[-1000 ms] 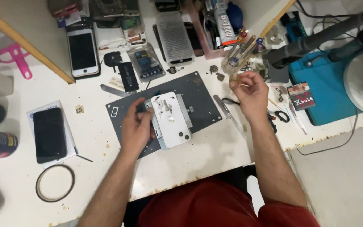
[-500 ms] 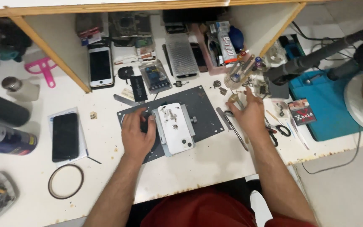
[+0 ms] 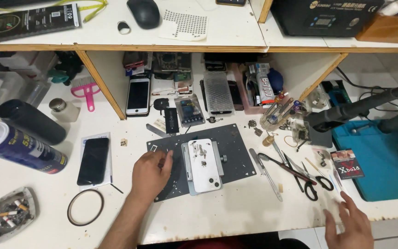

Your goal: Cleaning and preparing a smartphone chassis during a back glass replacement procedure using a brush and vacuum hose.

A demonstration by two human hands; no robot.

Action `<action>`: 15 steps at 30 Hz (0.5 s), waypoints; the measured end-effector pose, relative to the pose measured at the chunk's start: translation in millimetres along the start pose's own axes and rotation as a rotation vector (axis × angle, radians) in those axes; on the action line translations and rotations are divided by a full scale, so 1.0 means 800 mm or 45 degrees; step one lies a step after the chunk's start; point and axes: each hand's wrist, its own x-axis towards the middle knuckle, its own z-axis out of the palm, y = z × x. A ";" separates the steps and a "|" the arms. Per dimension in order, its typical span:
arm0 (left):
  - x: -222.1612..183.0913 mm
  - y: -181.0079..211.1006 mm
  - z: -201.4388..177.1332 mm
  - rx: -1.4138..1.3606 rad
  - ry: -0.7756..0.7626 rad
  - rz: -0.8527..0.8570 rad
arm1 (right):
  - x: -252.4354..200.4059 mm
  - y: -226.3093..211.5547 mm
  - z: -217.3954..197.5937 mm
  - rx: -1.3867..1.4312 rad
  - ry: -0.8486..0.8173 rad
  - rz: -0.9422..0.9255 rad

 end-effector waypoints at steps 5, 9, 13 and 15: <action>-0.028 -0.002 -0.047 0.017 -0.345 0.194 | 0.002 -0.078 -0.070 0.024 -0.828 0.509; -0.059 -0.014 -0.070 0.024 -0.360 -0.126 | -0.029 -0.035 0.048 0.032 -1.114 0.372; -0.088 -0.011 -0.080 -0.120 0.015 0.304 | -0.076 -0.059 0.060 0.555 0.056 -0.272; -0.108 -0.007 -0.082 -0.206 0.073 0.297 | -0.070 -0.060 0.064 0.556 0.140 -0.453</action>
